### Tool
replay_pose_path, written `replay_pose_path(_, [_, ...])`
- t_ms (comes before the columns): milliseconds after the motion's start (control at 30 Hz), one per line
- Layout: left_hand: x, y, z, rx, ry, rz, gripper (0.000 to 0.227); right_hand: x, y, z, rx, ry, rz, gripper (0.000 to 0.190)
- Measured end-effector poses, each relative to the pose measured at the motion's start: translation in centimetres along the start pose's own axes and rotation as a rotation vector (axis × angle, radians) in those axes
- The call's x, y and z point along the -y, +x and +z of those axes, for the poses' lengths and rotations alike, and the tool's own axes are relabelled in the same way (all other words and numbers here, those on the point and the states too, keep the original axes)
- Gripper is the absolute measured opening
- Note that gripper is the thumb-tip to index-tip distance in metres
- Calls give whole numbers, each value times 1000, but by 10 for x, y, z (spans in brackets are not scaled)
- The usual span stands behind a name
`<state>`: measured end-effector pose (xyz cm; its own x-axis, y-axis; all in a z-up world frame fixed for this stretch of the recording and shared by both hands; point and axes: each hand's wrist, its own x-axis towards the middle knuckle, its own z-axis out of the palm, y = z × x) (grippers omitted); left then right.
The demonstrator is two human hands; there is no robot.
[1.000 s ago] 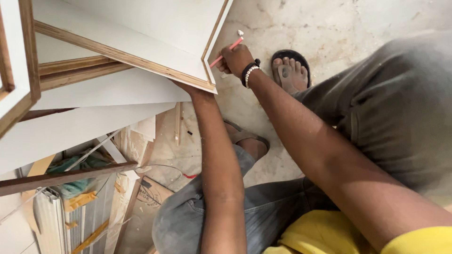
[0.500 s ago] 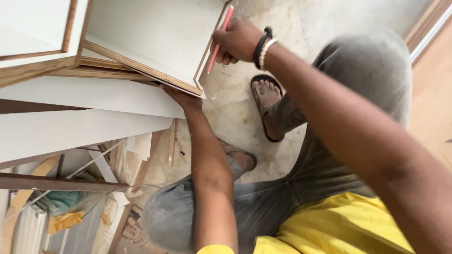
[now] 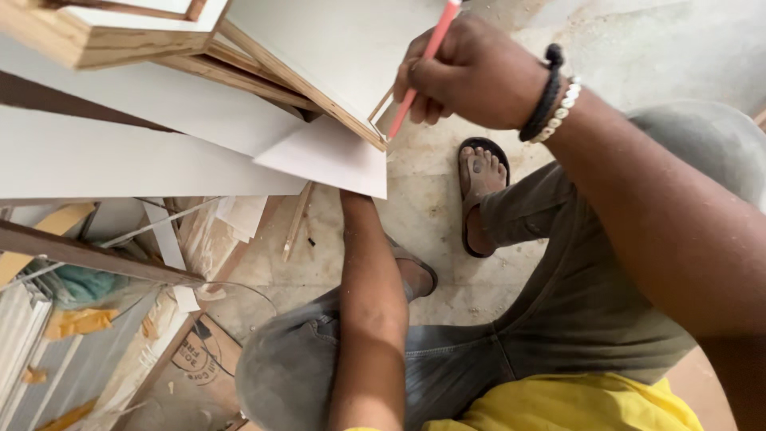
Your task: The person sits on the floor and uses a pencil to mark lines on a white wooden panel. They use a piece of cardboard as a template to guide the pencil and ensure straight lines along the edges of the panel.
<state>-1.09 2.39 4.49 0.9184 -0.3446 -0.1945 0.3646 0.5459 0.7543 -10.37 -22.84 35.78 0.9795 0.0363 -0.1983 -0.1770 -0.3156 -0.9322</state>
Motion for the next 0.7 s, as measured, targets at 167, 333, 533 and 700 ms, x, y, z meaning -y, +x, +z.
replay_pose_path(167, [-38, -46, 4, 65, -98, 46, 84, 5, -10, -7, -16, 12, -112, 26])
replay_pose_path(333, [-91, -89, 45, 242, -257, 111, 90, 2, -29, -7, -21, 78, -287, 26])
replay_pose_path(533, [-162, -135, 123, 594, -499, 141, 97, -6, -47, 4, 19, 70, -242, 32])
replay_pose_path(700, [-194, -149, 202, 860, -609, 110, 102, -8, -46, 17, -79, -34, -89, 33])
